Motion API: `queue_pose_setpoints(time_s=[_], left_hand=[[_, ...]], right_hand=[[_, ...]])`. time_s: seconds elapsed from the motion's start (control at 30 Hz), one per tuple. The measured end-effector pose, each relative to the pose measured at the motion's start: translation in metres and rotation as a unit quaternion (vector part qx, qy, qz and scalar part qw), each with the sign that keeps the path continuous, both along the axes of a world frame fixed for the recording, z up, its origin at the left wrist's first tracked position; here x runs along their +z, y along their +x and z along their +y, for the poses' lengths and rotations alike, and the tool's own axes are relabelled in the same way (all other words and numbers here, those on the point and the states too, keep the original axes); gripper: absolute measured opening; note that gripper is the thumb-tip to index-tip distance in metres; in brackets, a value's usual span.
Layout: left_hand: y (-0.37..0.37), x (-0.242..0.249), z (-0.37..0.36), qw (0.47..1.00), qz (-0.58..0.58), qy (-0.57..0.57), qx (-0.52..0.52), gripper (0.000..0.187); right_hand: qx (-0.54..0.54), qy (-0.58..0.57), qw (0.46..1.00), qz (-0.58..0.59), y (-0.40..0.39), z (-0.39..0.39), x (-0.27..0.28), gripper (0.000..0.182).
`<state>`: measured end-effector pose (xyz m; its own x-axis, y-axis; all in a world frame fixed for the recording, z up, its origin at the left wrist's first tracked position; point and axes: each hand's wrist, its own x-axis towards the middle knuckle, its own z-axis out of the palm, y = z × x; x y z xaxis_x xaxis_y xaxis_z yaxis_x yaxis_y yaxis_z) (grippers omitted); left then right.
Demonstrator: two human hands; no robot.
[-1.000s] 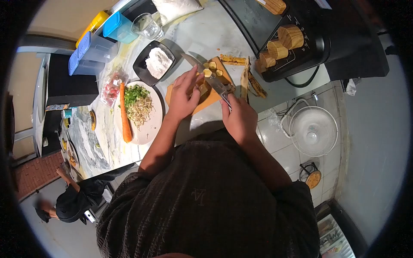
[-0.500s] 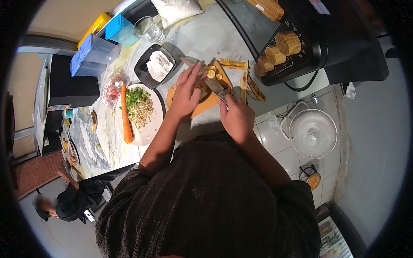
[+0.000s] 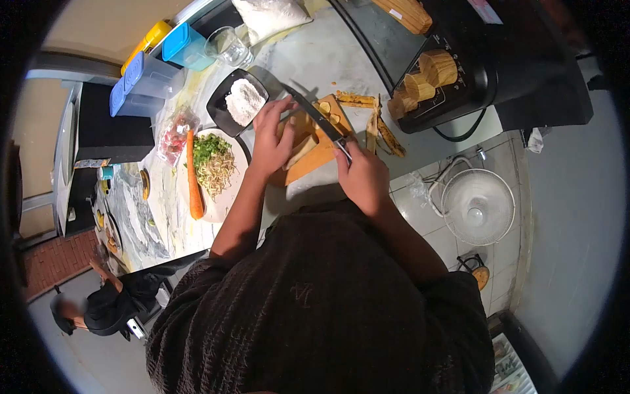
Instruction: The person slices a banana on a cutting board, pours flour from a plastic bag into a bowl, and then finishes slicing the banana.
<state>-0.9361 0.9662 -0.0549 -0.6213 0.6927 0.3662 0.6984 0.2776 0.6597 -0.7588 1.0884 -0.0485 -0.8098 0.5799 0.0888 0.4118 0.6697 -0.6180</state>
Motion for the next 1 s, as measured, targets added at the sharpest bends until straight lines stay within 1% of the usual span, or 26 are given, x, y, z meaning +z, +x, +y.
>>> queue_pose_setpoints(time_s=[0.03,0.07,0.1,0.13,0.17,0.23,0.37,0.43,0.53,0.63,0.73,0.9,1.0], left_hand=[[-0.001,-0.002,-0.004,1.0,-0.002,-0.003,0.004,0.046],[-0.003,-0.005,-0.008,0.999,-0.043,0.0,-0.003,0.037],[-0.003,-0.007,-0.012,0.996,-0.084,0.004,-0.009,0.029],[0.0,-0.006,-0.013,0.998,-0.05,0.024,0.003,0.019],[0.003,-0.008,-0.017,0.998,-0.053,0.022,0.006,0.019],[0.007,-0.011,-0.024,0.992,-0.122,-0.036,0.008,0.018],[0.021,-0.016,-0.03,0.991,-0.13,-0.039,0.0,0.018],[0.027,-0.017,-0.033,0.996,-0.076,-0.044,-0.008,0.023],[0.032,-0.02,-0.034,0.997,-0.062,-0.043,0.011,0.026],[0.03,-0.023,-0.035,0.997,-0.06,-0.056,-0.008,0.029],[0.03,-0.023,-0.036,0.995,-0.07,-0.074,-0.007,0.031],[0.031,-0.032,-0.036,0.998,-0.039,-0.047,-0.005,0.028],[0.032,-0.031,-0.036,0.999,-0.028,-0.035,-0.002,0.026]], right_hand=[[0.003,-0.049,0.999,-0.003,0.001,0.002,-0.002,0.023],[0.005,-0.098,0.995,-0.007,0.003,0.002,-0.004,0.024],[0.009,-0.1,0.995,-0.01,0.004,0.001,-0.004,0.024],[0.005,-0.132,0.991,-0.017,0.006,0.0,-0.002,0.025],[0.001,-0.164,0.986,-0.026,0.009,-0.002,-0.002,0.026],[0.007,-0.174,0.984,-0.03,0.013,-0.007,-0.003,0.027],[0.025,-0.19,0.981,-0.021,0.021,-0.019,-0.009,0.027],[0.027,-0.195,0.98,-0.021,0.022,-0.023,-0.007,0.027],[0.028,-0.202,0.979,-0.017,0.024,-0.029,-0.002,0.027],[0.026,-0.201,0.979,-0.019,0.026,-0.031,0.0,0.027],[0.02,-0.198,0.98,-0.022,0.026,-0.034,0.0,0.027],[0.014,-0.214,0.976,-0.026,0.025,-0.039,0.0,0.028],[0.0,-0.196,0.979,-0.05,0.026,-0.043,-0.002,0.028]])
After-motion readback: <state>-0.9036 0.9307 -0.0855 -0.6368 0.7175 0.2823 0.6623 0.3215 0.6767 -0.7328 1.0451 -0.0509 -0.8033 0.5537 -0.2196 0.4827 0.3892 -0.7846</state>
